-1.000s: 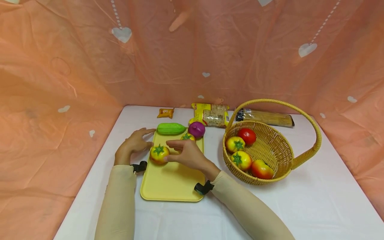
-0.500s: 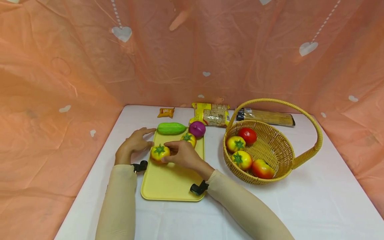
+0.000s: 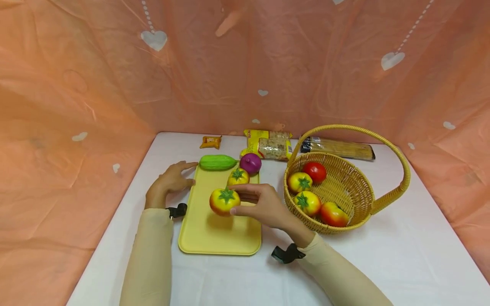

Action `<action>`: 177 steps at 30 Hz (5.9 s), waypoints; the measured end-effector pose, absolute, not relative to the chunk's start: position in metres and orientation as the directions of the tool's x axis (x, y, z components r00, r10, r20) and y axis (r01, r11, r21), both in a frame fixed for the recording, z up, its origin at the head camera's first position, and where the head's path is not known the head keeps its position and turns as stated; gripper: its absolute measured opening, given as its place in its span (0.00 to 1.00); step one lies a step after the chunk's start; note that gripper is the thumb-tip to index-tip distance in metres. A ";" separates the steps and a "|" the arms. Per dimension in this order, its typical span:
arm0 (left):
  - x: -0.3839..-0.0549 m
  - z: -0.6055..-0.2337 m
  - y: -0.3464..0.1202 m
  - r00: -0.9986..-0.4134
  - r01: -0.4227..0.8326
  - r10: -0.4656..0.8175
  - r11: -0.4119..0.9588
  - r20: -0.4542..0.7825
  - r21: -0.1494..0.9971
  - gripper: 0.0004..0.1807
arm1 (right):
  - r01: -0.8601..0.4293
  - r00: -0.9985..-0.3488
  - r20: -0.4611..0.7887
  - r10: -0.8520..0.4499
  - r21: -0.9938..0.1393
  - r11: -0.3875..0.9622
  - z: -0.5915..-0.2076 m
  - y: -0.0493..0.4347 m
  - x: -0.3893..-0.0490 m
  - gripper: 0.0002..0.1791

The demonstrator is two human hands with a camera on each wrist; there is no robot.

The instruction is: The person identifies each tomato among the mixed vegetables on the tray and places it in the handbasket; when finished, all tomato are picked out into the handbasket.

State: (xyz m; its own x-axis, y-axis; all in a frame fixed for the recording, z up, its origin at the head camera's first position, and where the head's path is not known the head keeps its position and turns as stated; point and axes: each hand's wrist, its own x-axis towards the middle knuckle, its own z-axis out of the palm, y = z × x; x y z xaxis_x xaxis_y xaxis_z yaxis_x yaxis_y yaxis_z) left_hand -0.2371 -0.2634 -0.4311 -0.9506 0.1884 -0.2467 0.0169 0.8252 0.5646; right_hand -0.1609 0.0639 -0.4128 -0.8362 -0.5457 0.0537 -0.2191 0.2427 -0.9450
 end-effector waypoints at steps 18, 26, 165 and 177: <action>-0.236 -0.431 -0.266 -0.951 0.017 0.188 0.823 -0.245 0.567 0.40 | -0.054 -0.992 0.016 -0.124 -0.947 0.315 -0.403 0.190 -0.156 0.33; -0.237 -0.432 -0.265 -0.951 0.004 0.178 0.825 -0.253 0.565 0.40 | -0.072 -0.997 0.044 -0.065 -0.845 0.529 -0.401 0.211 -0.146 0.34; -0.235 -0.431 -0.264 -0.951 0.015 0.185 0.827 -0.246 0.562 0.40 | -0.316 -0.854 0.093 -0.512 -0.875 0.367 -0.445 0.060 -0.185 0.35; -0.235 -0.430 -0.263 -0.948 0.007 0.185 0.827 -0.260 0.562 0.39 | -0.310 -0.769 0.019 -0.639 -0.885 0.347 -0.396 0.169 -0.149 0.33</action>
